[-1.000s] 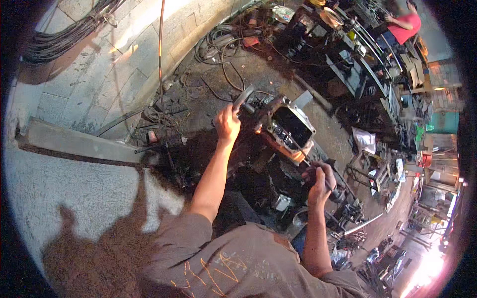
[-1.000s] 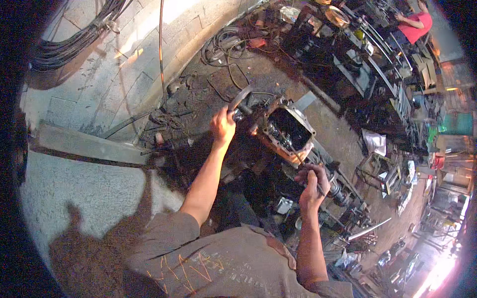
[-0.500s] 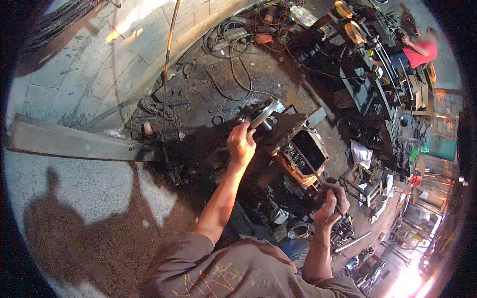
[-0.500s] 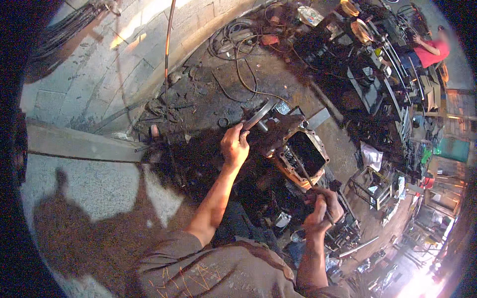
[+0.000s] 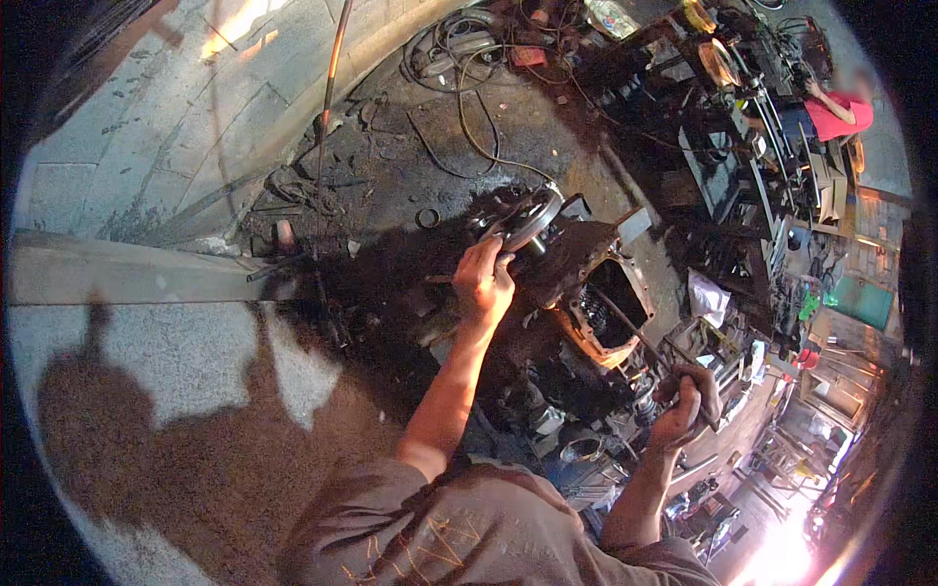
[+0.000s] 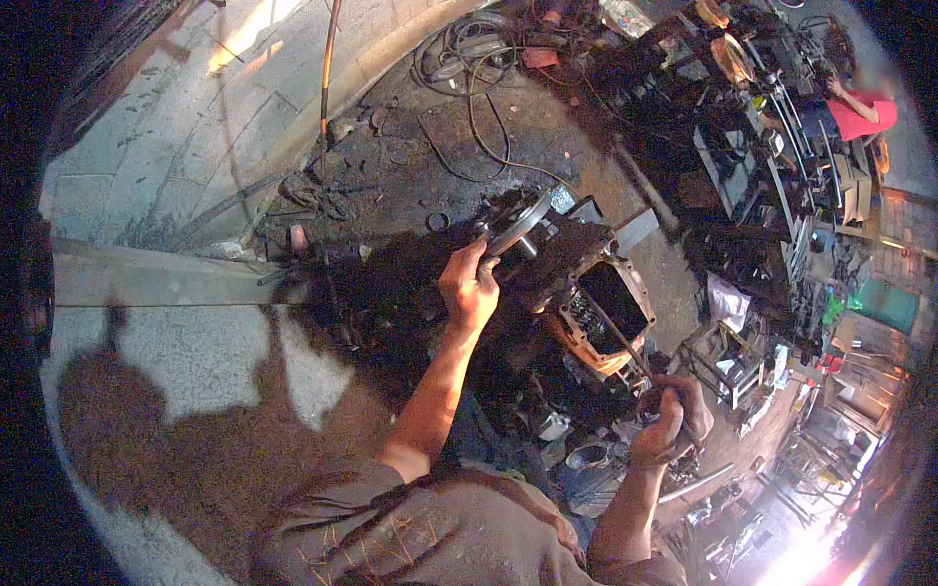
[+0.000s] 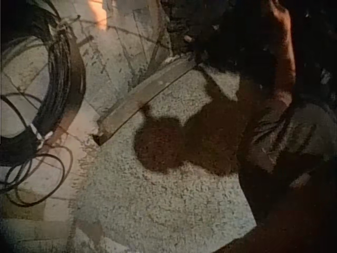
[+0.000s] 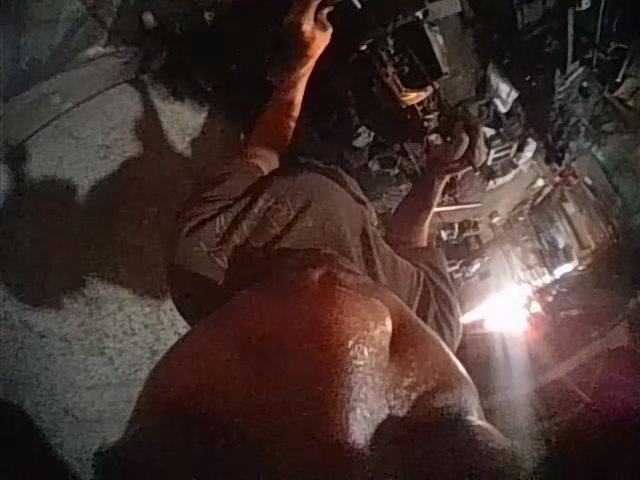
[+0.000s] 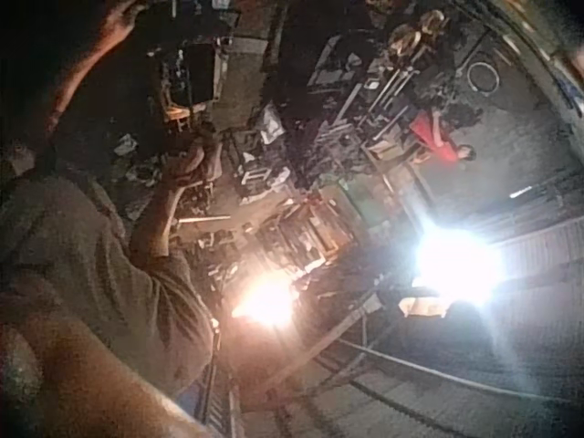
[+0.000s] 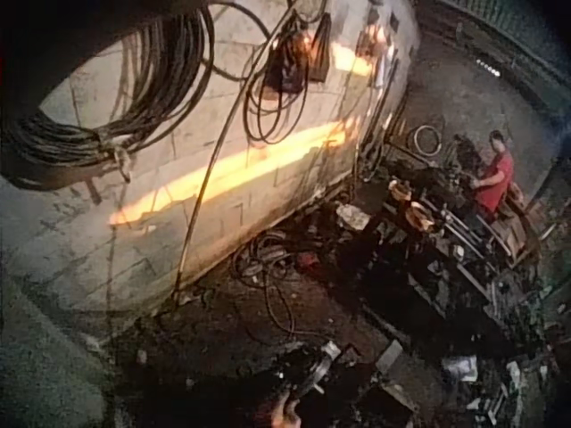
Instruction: Manually bending metal rods using a specialized fabrication machine and a lever tool.
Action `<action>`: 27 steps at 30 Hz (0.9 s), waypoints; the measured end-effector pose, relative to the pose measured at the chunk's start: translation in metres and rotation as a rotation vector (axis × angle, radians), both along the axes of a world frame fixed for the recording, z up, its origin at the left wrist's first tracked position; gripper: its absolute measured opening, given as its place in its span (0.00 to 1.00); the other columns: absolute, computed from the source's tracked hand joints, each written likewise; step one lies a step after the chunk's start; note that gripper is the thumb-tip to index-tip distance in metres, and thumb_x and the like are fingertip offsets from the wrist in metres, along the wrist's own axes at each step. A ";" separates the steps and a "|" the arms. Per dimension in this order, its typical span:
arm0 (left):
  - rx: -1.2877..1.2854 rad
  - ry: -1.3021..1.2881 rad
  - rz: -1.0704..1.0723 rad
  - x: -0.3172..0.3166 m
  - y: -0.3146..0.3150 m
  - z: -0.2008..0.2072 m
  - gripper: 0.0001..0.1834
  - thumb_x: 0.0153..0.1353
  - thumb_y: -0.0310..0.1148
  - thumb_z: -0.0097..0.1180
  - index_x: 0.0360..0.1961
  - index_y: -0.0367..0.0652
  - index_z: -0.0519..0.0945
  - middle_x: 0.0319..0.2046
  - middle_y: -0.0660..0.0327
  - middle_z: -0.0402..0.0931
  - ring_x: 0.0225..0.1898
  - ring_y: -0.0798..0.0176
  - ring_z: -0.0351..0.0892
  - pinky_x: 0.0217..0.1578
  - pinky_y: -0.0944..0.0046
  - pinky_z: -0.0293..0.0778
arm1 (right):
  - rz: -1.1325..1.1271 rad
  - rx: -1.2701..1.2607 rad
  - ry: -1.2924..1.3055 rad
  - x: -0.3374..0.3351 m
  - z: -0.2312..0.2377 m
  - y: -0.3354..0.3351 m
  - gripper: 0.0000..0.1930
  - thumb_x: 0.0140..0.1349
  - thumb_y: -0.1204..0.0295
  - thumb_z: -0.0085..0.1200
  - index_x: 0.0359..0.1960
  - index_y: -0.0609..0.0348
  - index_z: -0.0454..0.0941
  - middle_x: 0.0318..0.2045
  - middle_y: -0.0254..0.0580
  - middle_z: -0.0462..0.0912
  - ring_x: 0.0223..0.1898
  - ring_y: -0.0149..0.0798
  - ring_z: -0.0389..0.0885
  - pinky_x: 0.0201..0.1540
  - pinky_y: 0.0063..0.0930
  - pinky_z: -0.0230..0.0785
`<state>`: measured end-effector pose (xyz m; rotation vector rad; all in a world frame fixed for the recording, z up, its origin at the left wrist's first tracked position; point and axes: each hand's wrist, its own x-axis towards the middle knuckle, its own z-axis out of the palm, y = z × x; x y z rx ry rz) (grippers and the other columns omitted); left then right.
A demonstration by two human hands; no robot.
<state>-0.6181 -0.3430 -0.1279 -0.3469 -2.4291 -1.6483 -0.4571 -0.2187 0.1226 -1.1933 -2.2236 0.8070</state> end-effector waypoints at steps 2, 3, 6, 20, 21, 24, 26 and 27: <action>-0.004 0.003 -0.006 0.000 0.000 0.001 0.18 0.45 0.17 0.63 0.41 0.38 0.80 0.36 0.51 0.81 0.37 0.48 0.81 0.38 0.56 0.77 | 0.033 -0.021 0.048 0.009 -0.002 0.001 0.15 0.55 0.69 0.43 0.26 0.68 0.79 0.16 0.40 0.77 0.15 0.30 0.74 0.19 0.21 0.65; -0.009 0.003 -0.007 0.000 0.000 0.002 0.18 0.45 0.17 0.63 0.40 0.37 0.80 0.36 0.51 0.81 0.38 0.48 0.81 0.39 0.55 0.77 | 0.010 -0.039 0.080 0.011 -0.003 -0.002 0.15 0.56 0.70 0.43 0.26 0.69 0.79 0.16 0.41 0.77 0.15 0.30 0.74 0.19 0.21 0.65; -0.023 -0.005 0.010 0.001 -0.001 0.008 0.17 0.46 0.18 0.63 0.40 0.37 0.80 0.36 0.50 0.81 0.38 0.47 0.80 0.41 0.55 0.76 | -0.003 -0.038 0.114 0.027 -0.004 -0.002 0.15 0.57 0.70 0.43 0.28 0.69 0.80 0.16 0.41 0.78 0.16 0.29 0.75 0.19 0.21 0.67; -0.613 -0.174 -0.295 -0.026 0.043 0.077 0.12 0.55 0.36 0.60 0.34 0.37 0.80 0.30 0.44 0.81 0.35 0.40 0.82 0.36 0.46 0.77 | -0.108 -0.220 0.273 0.120 -0.015 -0.002 0.10 0.62 0.77 0.44 0.34 0.69 0.79 0.24 0.37 0.80 0.24 0.28 0.78 0.29 0.20 0.70; -0.645 -0.158 -0.308 -0.029 0.046 0.074 0.11 0.55 0.35 0.61 0.33 0.37 0.80 0.30 0.45 0.81 0.35 0.42 0.82 0.37 0.46 0.77 | -0.147 -0.223 0.222 0.129 -0.032 0.002 0.09 0.61 0.77 0.45 0.33 0.69 0.79 0.23 0.36 0.80 0.23 0.27 0.77 0.29 0.21 0.70; -0.730 -0.092 -0.317 -0.027 0.052 0.073 0.10 0.53 0.33 0.60 0.32 0.37 0.81 0.30 0.47 0.81 0.36 0.44 0.83 0.37 0.47 0.77 | -0.089 -0.155 0.210 0.131 -0.039 -0.003 0.10 0.63 0.78 0.44 0.36 0.68 0.79 0.26 0.38 0.81 0.23 0.29 0.80 0.26 0.19 0.69; -0.786 -0.047 -0.316 -0.025 0.052 0.070 0.09 0.52 0.32 0.60 0.32 0.37 0.81 0.31 0.48 0.82 0.36 0.45 0.83 0.37 0.48 0.78 | -0.120 -0.124 0.232 0.128 -0.040 -0.007 0.10 0.62 0.78 0.44 0.34 0.68 0.79 0.23 0.38 0.80 0.22 0.29 0.80 0.26 0.20 0.69; -0.791 -0.031 -0.294 -0.025 0.053 0.069 0.09 0.52 0.31 0.59 0.32 0.37 0.80 0.32 0.48 0.82 0.37 0.44 0.83 0.38 0.48 0.78 | -0.141 -0.091 0.248 0.126 -0.041 -0.009 0.09 0.61 0.78 0.45 0.33 0.68 0.79 0.20 0.38 0.80 0.21 0.30 0.81 0.25 0.22 0.69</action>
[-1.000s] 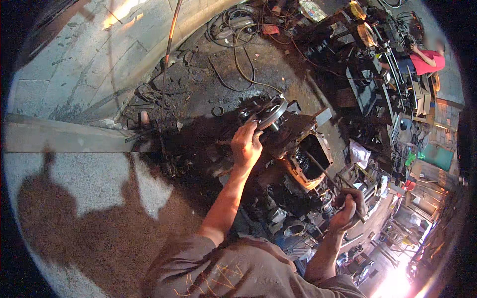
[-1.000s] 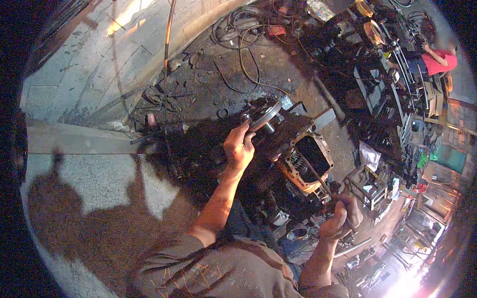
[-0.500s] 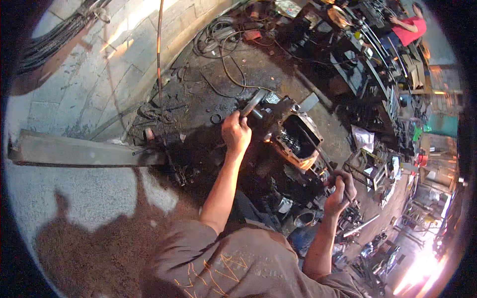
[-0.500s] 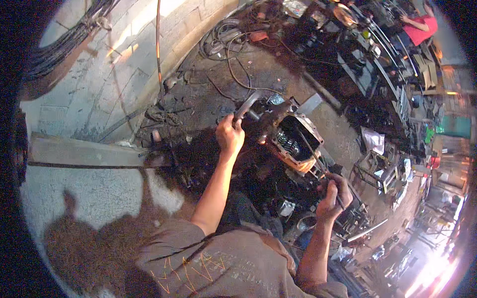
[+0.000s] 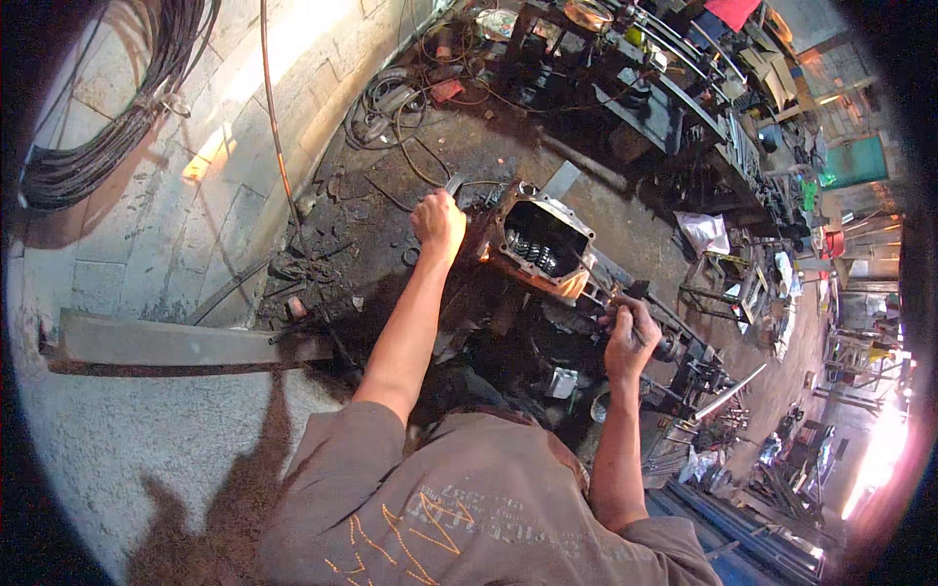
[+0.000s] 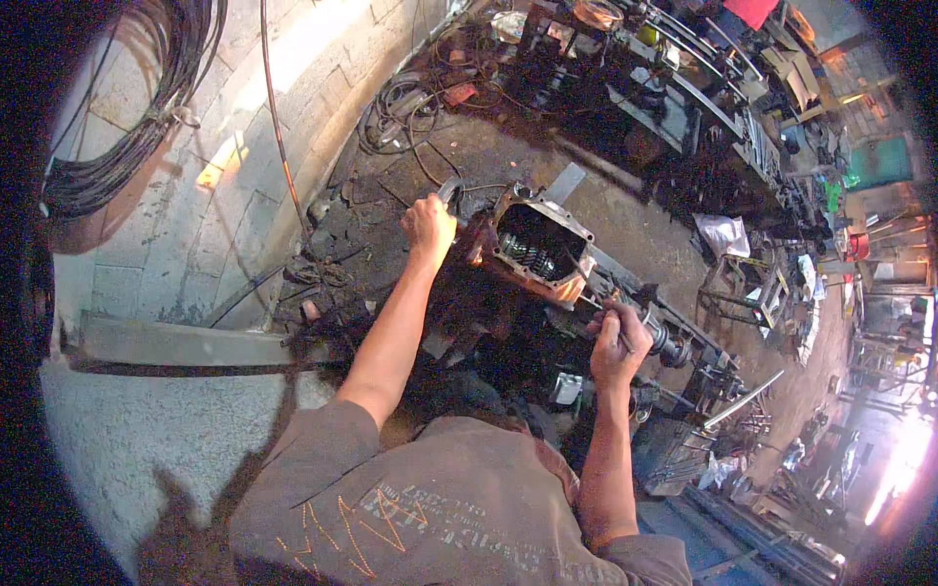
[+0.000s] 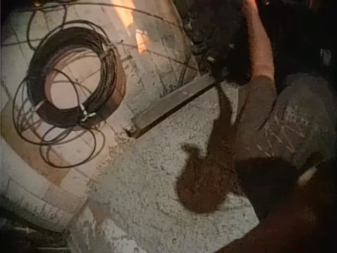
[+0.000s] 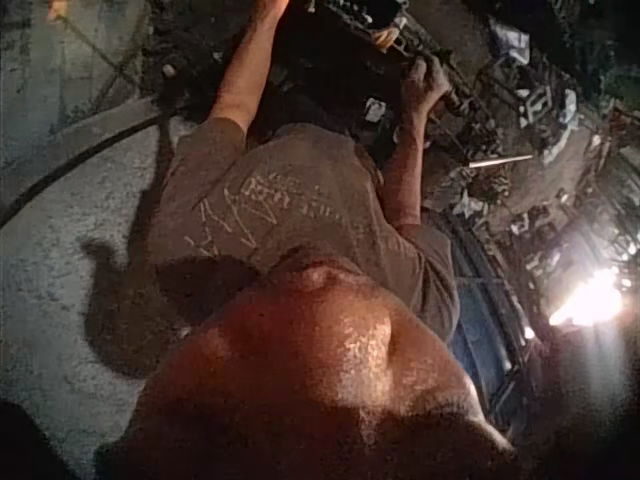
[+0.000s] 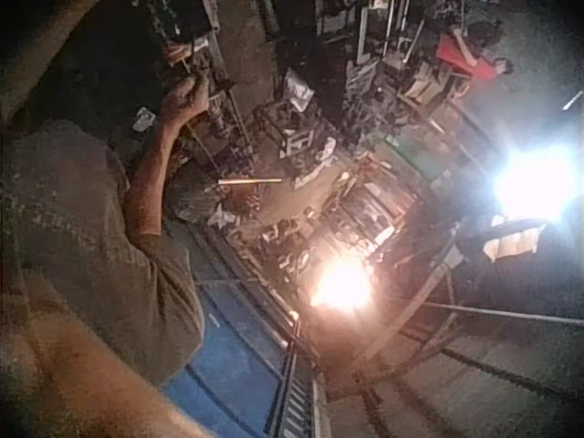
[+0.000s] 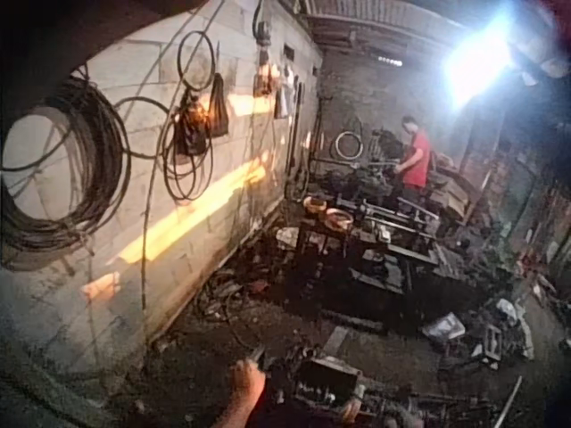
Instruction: Manually bending metal rods using a specialized fabrication machine and a lever tool.
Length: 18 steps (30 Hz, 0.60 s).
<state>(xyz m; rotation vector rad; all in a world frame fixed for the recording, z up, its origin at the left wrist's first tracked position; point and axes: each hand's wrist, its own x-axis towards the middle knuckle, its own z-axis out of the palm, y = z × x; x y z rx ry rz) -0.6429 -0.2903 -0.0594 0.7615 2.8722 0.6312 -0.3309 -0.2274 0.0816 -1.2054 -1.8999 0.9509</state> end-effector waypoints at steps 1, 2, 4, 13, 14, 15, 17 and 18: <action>-0.002 0.020 0.017 0.001 0.000 -0.001 0.09 0.52 0.31 0.58 0.33 0.37 0.80 0.33 0.49 0.82 0.37 0.44 0.83 0.38 0.48 0.78 | -0.003 -0.004 -0.001 -0.001 0.003 0.000 0.09 0.61 0.78 0.45 0.33 0.68 0.79 0.20 0.38 0.80 0.21 0.30 0.81 0.25 0.22 0.69; -0.007 0.018 0.014 0.001 0.000 -0.002 0.09 0.52 0.31 0.58 0.33 0.37 0.80 0.33 0.49 0.82 0.37 0.44 0.83 0.38 0.48 0.78 | 0.007 0.034 -0.038 -0.003 0.009 0.000 0.10 0.60 0.77 0.44 0.32 0.68 0.79 0.19 0.40 0.80 0.20 0.30 0.80 0.25 0.23 0.69; 0.022 -0.012 -0.032 -0.001 0.000 -0.003 0.10 0.53 0.31 0.56 0.35 0.37 0.80 0.34 0.48 0.82 0.38 0.43 0.82 0.39 0.47 0.78 | 0.005 0.093 -0.117 -0.005 0.014 0.000 0.10 0.58 0.77 0.43 0.31 0.68 0.78 0.18 0.42 0.78 0.19 0.31 0.78 0.25 0.26 0.68; 0.066 -0.054 0.000 0.000 -0.001 -0.008 0.10 0.50 0.32 0.61 0.33 0.40 0.81 0.34 0.47 0.82 0.38 0.43 0.82 0.41 0.48 0.77 | 0.099 0.358 -0.274 -0.019 0.027 -0.005 0.08 0.55 0.77 0.46 0.31 0.67 0.77 0.20 0.49 0.78 0.22 0.41 0.79 0.29 0.33 0.69; 0.077 -0.040 -0.005 0.002 -0.002 -0.004 0.10 0.49 0.32 0.61 0.33 0.40 0.81 0.34 0.48 0.82 0.38 0.43 0.82 0.40 0.48 0.77 | 0.078 0.265 -0.242 -0.018 0.026 -0.002 0.08 0.55 0.77 0.45 0.31 0.67 0.78 0.20 0.48 0.78 0.21 0.40 0.79 0.28 0.33 0.70; 0.089 -0.026 -0.009 0.003 -0.003 -0.002 0.10 0.49 0.33 0.62 0.33 0.41 0.81 0.35 0.49 0.82 0.38 0.43 0.83 0.40 0.47 0.77 | 0.056 0.172 -0.209 -0.016 0.024 0.000 0.08 0.56 0.77 0.45 0.31 0.66 0.78 0.19 0.48 0.78 0.20 0.38 0.79 0.27 0.32 0.70; 0.101 0.001 -0.045 -0.002 -0.009 -0.011 0.09 0.53 0.34 0.60 0.34 0.41 0.80 0.34 0.49 0.82 0.38 0.44 0.82 0.39 0.46 0.77 | 0.000 0.121 -0.122 -0.006 0.003 0.009 0.10 0.57 0.77 0.43 0.30 0.68 0.78 0.19 0.45 0.79 0.18 0.35 0.77 0.25 0.29 0.69; 0.115 0.005 -0.038 0.001 -0.011 -0.011 0.09 0.52 0.32 0.60 0.33 0.40 0.78 0.33 0.48 0.81 0.37 0.42 0.82 0.38 0.44 0.76 | -0.065 -0.005 0.021 0.001 -0.005 0.013 0.10 0.58 0.77 0.42 0.30 0.69 0.78 0.20 0.44 0.79 0.17 0.34 0.77 0.24 0.26 0.69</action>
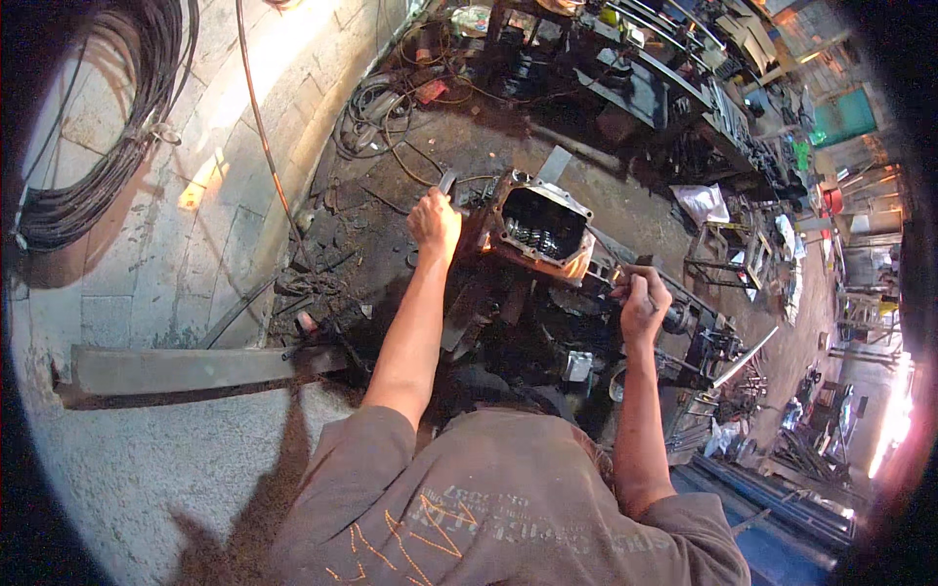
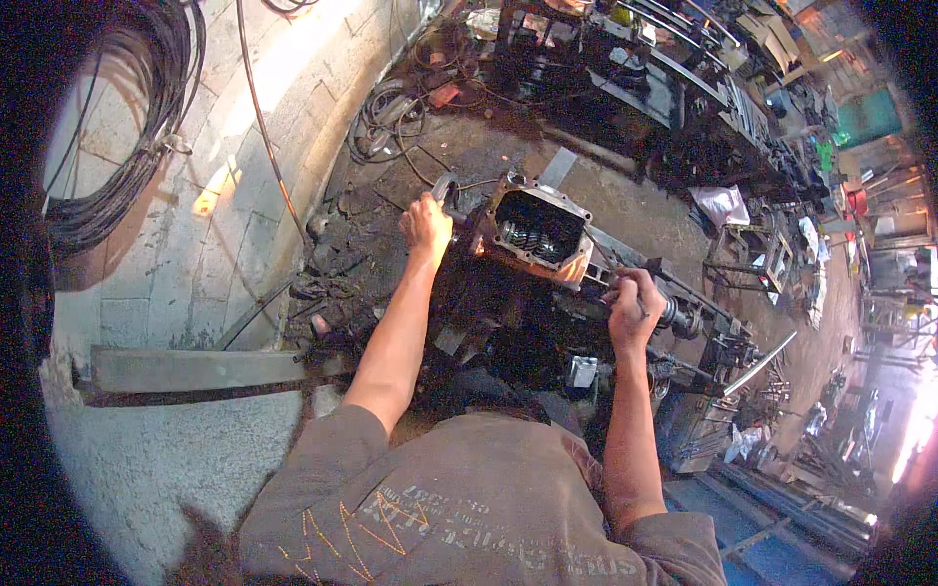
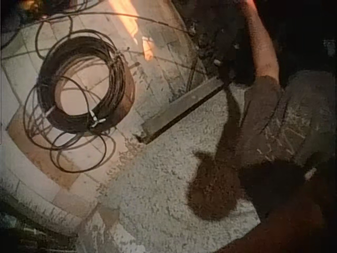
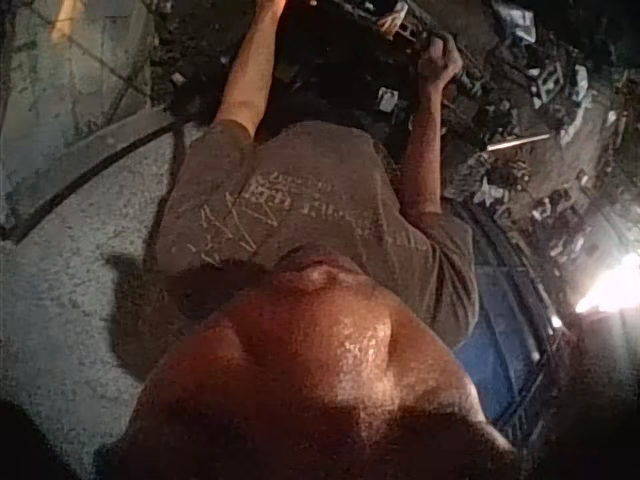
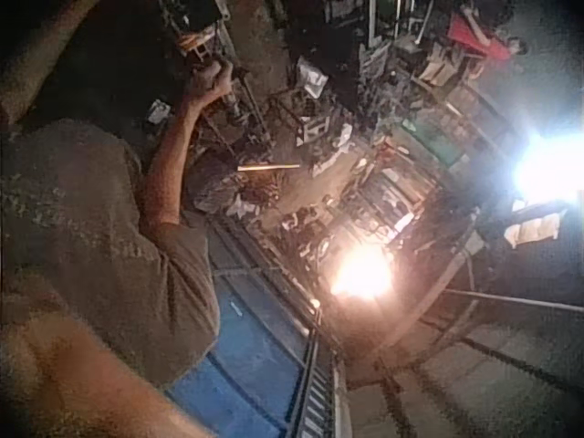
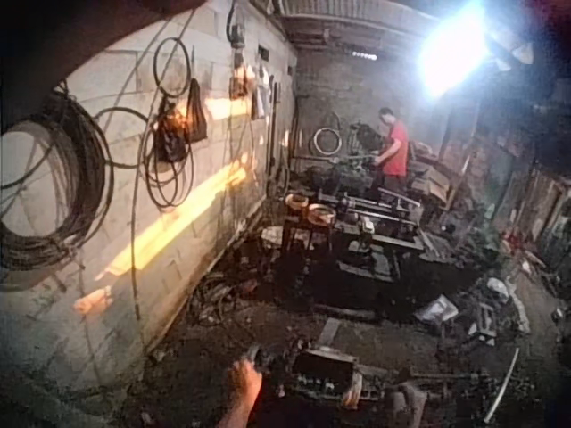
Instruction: Manually bending metal rods using a specialized fabrication machine and a lever tool.
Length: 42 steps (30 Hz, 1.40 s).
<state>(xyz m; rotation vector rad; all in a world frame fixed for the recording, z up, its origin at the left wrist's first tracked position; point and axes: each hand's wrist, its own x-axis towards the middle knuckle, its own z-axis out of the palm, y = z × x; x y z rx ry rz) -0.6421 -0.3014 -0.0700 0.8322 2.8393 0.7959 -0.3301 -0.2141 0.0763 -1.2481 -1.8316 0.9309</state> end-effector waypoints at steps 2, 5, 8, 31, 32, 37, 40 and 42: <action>0.002 0.018 -0.002 0.005 -0.005 0.001 0.09 0.53 0.31 0.58 0.33 0.39 0.76 0.31 0.46 0.81 0.35 0.41 0.81 0.36 0.42 0.75 | -0.099 -0.167 0.193 0.014 -0.011 0.012 0.11 0.57 0.78 0.41 0.30 0.71 0.78 0.21 0.43 0.80 0.18 0.33 0.77 0.22 0.22 0.68; -0.008 0.057 -0.018 0.005 -0.012 -0.004 0.09 0.54 0.32 0.58 0.34 0.40 0.76 0.31 0.47 0.81 0.35 0.41 0.82 0.35 0.42 0.75 | -0.137 -0.219 0.300 0.027 -0.013 0.018 0.12 0.56 0.77 0.40 0.31 0.72 0.78 0.21 0.45 0.80 0.17 0.34 0.76 0.22 0.24 0.69; -0.063 0.072 -0.011 0.007 -0.006 -0.001 0.09 0.59 0.34 0.55 0.34 0.39 0.75 0.32 0.47 0.80 0.35 0.42 0.82 0.35 0.45 0.76 | -0.232 -0.329 0.343 0.039 -0.015 0.032 0.14 0.56 0.74 0.39 0.31 0.70 0.78 0.21 0.48 0.80 0.17 0.37 0.77 0.20 0.26 0.70; -0.031 0.097 0.072 0.011 0.002 -0.011 0.06 0.55 0.29 0.53 0.33 0.39 0.76 0.32 0.45 0.80 0.35 0.38 0.80 0.35 0.42 0.73 | -0.104 -0.711 0.552 0.082 -0.030 0.059 0.11 0.57 0.75 0.37 0.34 0.68 0.73 0.25 0.55 0.80 0.19 0.45 0.80 0.20 0.31 0.70; -0.013 0.116 0.062 0.009 0.002 -0.012 0.07 0.56 0.30 0.54 0.33 0.38 0.76 0.32 0.45 0.80 0.35 0.38 0.79 0.36 0.43 0.73 | -0.050 -0.678 0.469 0.076 -0.026 0.059 0.11 0.57 0.76 0.37 0.32 0.68 0.74 0.24 0.54 0.80 0.19 0.44 0.80 0.19 0.30 0.70; -0.019 0.133 0.045 0.014 0.004 -0.005 0.07 0.57 0.30 0.53 0.33 0.36 0.76 0.31 0.46 0.80 0.34 0.38 0.79 0.35 0.42 0.72 | 0.063 -0.475 0.237 0.048 -0.018 0.062 0.10 0.57 0.75 0.40 0.27 0.67 0.75 0.20 0.44 0.79 0.18 0.37 0.77 0.22 0.28 0.68; -0.030 0.137 0.046 0.017 0.007 -0.001 0.07 0.57 0.30 0.54 0.33 0.37 0.76 0.31 0.45 0.79 0.34 0.38 0.79 0.36 0.41 0.72 | 0.181 -0.188 0.086 0.017 -0.011 0.078 0.10 0.56 0.74 0.41 0.23 0.67 0.74 0.17 0.38 0.76 0.18 0.32 0.72 0.22 0.27 0.64; -0.009 0.152 0.085 0.021 0.009 0.004 0.07 0.55 0.30 0.55 0.32 0.37 0.77 0.30 0.45 0.80 0.34 0.38 0.79 0.36 0.41 0.72 | 0.247 -0.054 0.017 -0.007 0.002 0.088 0.10 0.56 0.74 0.42 0.22 0.67 0.73 0.16 0.35 0.74 0.18 0.29 0.69 0.23 0.27 0.62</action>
